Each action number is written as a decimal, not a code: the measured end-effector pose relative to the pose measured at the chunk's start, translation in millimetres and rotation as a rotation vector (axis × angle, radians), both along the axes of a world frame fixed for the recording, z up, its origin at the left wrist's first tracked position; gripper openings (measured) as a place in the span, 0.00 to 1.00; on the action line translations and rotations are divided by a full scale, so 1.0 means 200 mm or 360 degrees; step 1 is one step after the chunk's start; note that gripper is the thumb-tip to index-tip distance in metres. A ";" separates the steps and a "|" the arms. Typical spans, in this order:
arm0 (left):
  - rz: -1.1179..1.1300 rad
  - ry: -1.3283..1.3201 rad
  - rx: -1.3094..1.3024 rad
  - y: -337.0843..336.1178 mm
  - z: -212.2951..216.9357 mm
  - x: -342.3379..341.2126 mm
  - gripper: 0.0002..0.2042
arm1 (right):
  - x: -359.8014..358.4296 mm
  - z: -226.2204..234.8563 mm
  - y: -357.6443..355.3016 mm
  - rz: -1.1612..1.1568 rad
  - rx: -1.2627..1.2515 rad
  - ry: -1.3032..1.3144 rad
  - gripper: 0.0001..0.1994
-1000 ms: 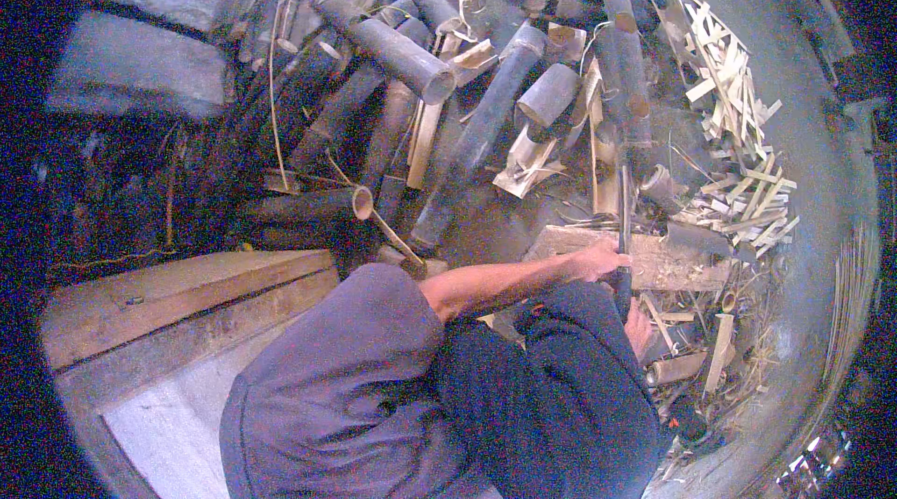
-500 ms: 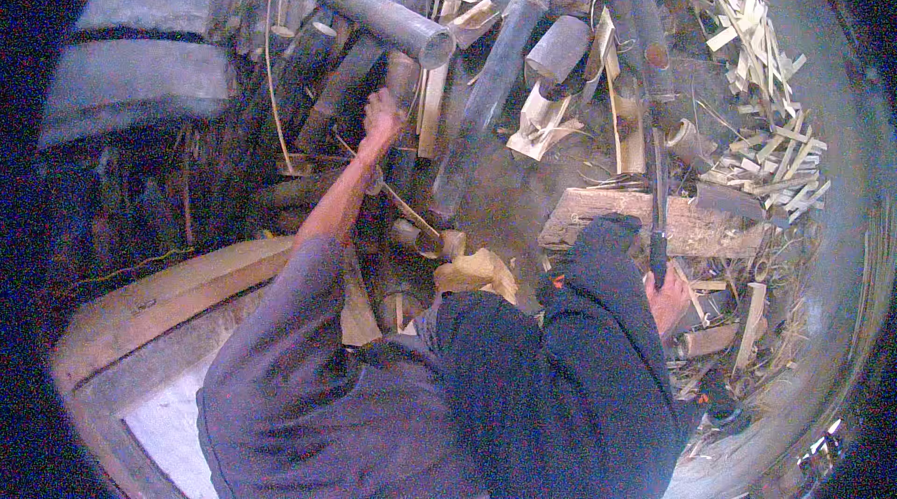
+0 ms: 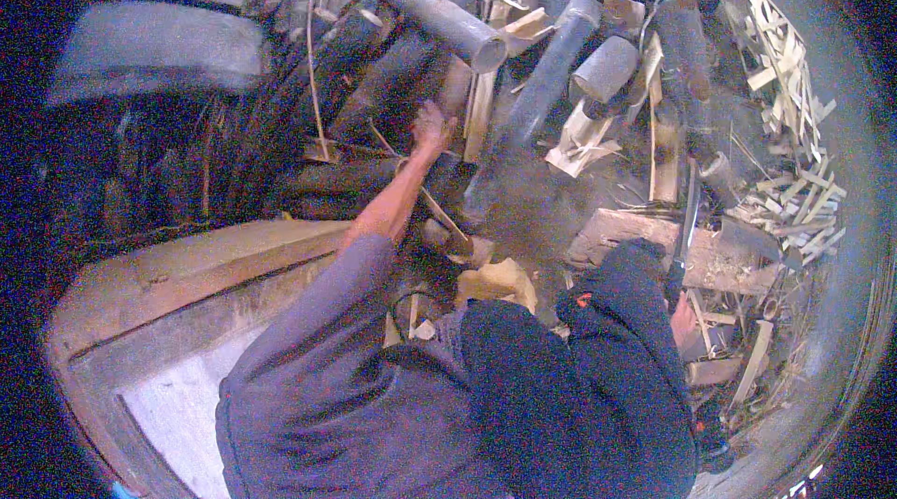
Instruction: The person sits on the floor and uses a knife to split bamboo pieces into thin strips. They repeatedly pick up bamboo segments, split them, and set the resulting strips aside.
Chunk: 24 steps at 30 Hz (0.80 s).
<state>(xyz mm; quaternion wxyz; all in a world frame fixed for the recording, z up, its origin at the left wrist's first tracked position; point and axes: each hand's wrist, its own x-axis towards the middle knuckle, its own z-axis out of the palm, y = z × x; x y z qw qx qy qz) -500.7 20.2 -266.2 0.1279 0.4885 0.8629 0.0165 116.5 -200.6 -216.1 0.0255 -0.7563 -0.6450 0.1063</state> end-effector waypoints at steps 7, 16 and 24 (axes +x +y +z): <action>-0.0255 0.0118 0.0527 -0.06 0.08 0.44 0.40 | 0.03 0.01 -0.05 -0.0041 -0.0009 0.0034 0.23; -0.0280 -0.0396 -0.0327 -0.23 0.20 0.74 0.54 | 0.00 0.02 -0.07 -0.0115 0.0030 0.0136 0.21; -0.0227 -0.1195 0.0043 -0.21 0.31 0.68 0.42 | -0.10 0.02 -0.04 -0.0240 0.0164 0.0346 0.20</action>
